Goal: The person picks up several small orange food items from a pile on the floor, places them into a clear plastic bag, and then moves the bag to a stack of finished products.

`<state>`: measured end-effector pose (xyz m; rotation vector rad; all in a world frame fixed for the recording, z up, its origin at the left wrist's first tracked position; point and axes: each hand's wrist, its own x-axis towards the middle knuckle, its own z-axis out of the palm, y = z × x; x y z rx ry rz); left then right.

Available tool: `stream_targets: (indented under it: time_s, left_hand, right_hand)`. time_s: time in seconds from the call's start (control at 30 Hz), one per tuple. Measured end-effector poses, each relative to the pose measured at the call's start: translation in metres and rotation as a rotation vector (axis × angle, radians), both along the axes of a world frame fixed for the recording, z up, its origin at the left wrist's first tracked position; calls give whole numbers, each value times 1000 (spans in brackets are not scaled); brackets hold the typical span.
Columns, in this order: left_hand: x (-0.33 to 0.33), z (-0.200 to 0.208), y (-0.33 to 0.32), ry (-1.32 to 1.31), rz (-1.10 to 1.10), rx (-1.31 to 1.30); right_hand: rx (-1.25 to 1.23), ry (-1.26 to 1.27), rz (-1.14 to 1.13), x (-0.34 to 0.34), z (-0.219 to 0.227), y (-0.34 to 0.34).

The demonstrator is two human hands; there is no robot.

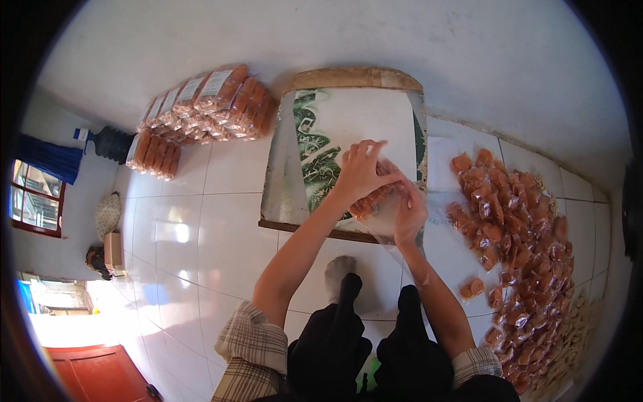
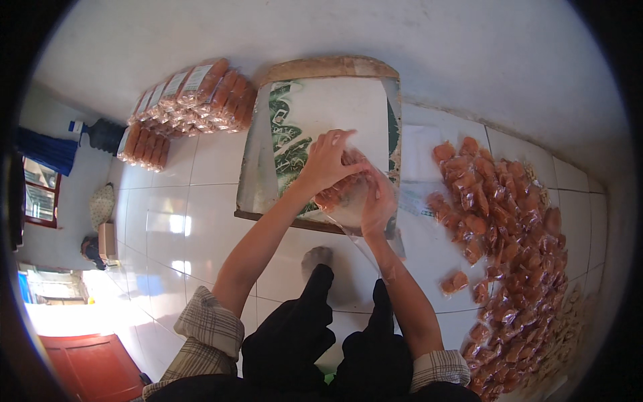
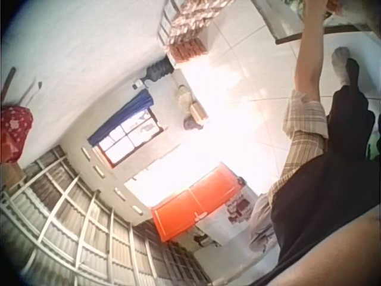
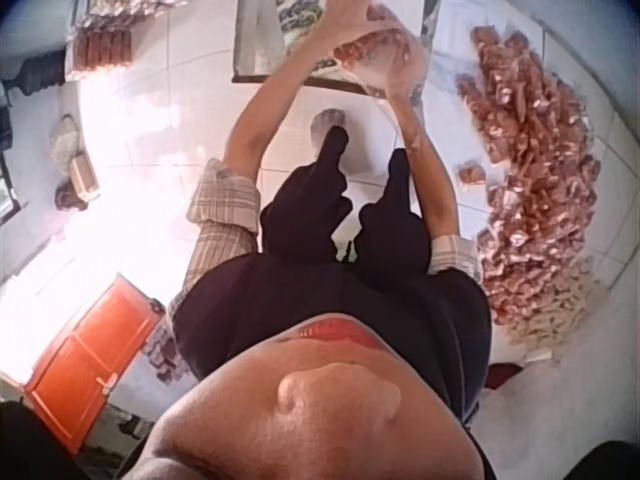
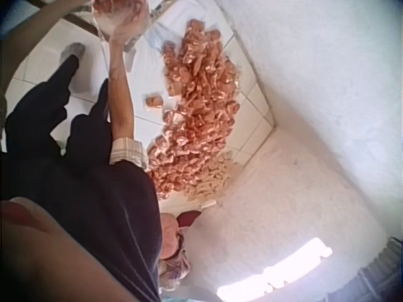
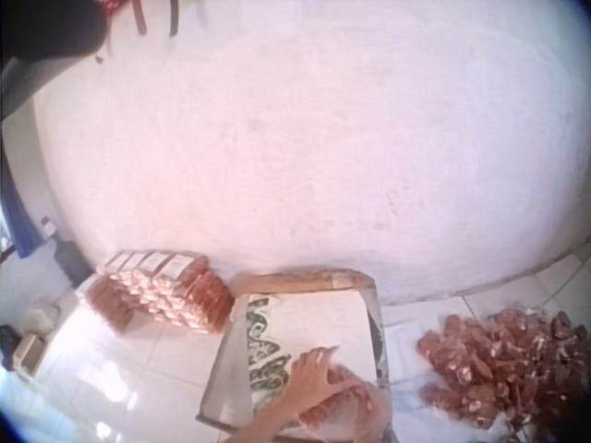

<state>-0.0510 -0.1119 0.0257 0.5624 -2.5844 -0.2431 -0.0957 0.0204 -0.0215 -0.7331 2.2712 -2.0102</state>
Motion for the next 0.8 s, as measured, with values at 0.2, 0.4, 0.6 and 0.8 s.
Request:
stream_targets:
  time_s: [0.2,0.4,0.6,0.8]
  left_hand:
    - [4,9,-9,-159,-58,631]
    - [-4,12,-18,-188,-307,689]
    - [-5,12,-17,-57,-409,248]
    - [0,13,-8,-80,-512,357]
  right_hand:
    - [90,-32,67,2,0,3]
    - [44,8,69,3,-4,-4]
    - [81,18,67,3,-12,-8]
    - [-43,-180,70,5,-4,-11]
